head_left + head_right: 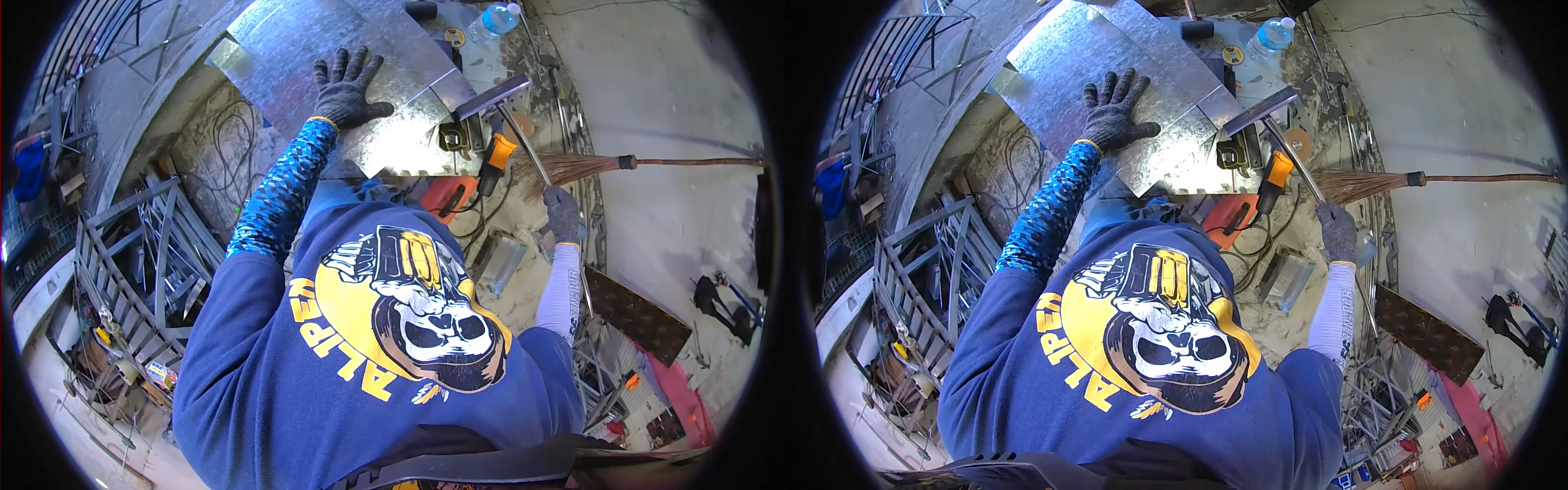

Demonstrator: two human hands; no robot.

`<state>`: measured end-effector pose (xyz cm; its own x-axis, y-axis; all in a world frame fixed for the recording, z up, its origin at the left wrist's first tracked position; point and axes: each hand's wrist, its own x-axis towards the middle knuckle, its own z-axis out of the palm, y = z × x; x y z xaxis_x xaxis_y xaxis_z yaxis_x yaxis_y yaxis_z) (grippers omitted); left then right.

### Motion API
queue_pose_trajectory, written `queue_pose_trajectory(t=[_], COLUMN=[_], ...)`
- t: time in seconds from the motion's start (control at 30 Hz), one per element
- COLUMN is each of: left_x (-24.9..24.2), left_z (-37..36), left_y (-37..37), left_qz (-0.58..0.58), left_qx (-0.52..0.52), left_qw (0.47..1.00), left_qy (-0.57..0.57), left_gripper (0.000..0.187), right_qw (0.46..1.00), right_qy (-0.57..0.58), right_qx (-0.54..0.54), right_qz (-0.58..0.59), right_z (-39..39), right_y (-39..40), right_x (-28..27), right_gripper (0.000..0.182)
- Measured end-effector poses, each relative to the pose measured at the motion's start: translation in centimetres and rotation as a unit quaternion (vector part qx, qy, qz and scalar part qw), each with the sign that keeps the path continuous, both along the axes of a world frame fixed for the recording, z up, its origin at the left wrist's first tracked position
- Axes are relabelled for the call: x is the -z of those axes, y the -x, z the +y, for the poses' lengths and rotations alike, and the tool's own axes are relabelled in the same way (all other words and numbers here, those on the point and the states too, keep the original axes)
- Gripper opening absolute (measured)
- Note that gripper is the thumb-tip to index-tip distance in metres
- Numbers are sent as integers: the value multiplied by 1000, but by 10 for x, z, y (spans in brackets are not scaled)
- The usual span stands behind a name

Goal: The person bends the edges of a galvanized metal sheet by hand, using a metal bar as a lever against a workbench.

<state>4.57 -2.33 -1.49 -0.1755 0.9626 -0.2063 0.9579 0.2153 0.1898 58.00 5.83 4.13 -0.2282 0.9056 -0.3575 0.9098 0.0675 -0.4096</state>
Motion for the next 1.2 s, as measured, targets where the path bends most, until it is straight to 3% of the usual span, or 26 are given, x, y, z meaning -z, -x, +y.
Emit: queue_pose_trajectory(t=[0.23,0.4,0.53,0.6,0.7,1.03,1.13,1.2], left_x=[0,0,5,4,0,0,-1,-1], left_z=[0,-2,-4,-4,-4,-4,-2,-1], left_y=[1,1,3,4,5,1,-2,-3], left_qz=[4,6,6,4,5,-12,-10,-10], left_qx=[3,5,4,6,3,-8,-9,-11], left_qw=[1000,1000,999,999,1000,1000,1000,1000], left_qy=[-16,-23,-43,-42,-23,-20,-7,-9], left_gripper=[109,109,109,109,110,111,111,111], right_qw=[999,991,979,991,998,997,994,992], right_qy=[33,86,149,93,48,43,77,58], right_qx=[29,36,85,11,-16,-57,-23,-65], right_qz=[-10,96,109,91,27,-36,-71,-91], right_z=[8,24,35,41,40,39,40,42], right_y=[0,-1,5,15,34,71,82,84], right_x=[8,28,35,33,20,-25,-40,-47], right_gripper=[45,48,47,48,50,54,53,53])
